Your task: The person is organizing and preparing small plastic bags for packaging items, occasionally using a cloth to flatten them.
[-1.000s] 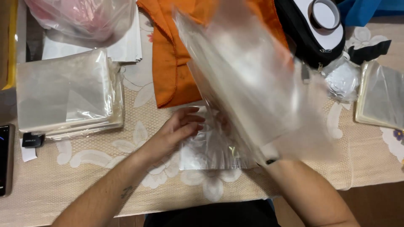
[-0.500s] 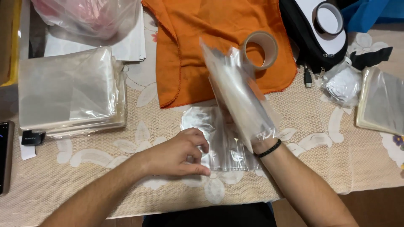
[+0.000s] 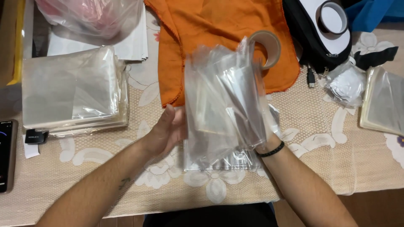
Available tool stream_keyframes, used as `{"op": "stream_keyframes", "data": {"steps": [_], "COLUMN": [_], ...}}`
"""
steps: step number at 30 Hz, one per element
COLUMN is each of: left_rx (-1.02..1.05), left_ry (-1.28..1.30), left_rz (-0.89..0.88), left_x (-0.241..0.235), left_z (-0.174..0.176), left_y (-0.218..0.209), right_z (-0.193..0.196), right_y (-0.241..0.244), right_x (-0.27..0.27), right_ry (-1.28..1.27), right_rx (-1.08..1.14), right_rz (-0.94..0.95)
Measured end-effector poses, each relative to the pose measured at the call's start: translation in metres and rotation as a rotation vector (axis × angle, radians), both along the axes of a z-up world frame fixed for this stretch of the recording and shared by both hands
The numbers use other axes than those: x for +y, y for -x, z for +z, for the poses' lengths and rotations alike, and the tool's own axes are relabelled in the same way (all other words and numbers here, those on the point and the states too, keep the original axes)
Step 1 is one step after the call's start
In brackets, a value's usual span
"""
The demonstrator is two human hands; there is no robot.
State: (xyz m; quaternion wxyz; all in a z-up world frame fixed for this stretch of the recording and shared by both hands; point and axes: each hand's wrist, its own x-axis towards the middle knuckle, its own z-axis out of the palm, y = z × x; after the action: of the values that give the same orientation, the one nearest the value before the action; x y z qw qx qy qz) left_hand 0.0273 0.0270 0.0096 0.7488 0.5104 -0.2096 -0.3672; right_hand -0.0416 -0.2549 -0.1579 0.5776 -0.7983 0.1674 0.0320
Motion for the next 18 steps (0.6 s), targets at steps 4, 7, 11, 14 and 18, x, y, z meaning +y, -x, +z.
{"op": "stream_keyframes", "data": {"steps": [4, 7, 11, 14, 18], "left_rx": [0.199, 0.355, 0.499, 0.455, 0.405], "left_ry": [-0.072, -0.218, -0.176, -0.233, -0.257], "left_rz": [0.105, 0.172, 0.271, 0.22, 0.191], "left_x": [-0.007, -0.01, -0.005, -0.013, -0.01], "left_z": [0.01, -0.005, -0.057, 0.002, -0.017], "left_y": [0.007, 0.01, -0.003, 0.0, -0.003], "right_z": [-0.008, -0.011, 0.116, 0.147, 0.15], "right_y": [0.011, 0.013, -0.03, -0.041, -0.045], "right_x": [0.003, 0.003, 0.049, 0.061, 0.066], "right_ry": [0.123, 0.213, 0.335, 0.428, 0.553], "right_rx": [-0.026, -0.055, -0.091, -0.117, -0.154], "right_rz": [0.023, 0.035, 0.039, 0.043, 0.057]}}
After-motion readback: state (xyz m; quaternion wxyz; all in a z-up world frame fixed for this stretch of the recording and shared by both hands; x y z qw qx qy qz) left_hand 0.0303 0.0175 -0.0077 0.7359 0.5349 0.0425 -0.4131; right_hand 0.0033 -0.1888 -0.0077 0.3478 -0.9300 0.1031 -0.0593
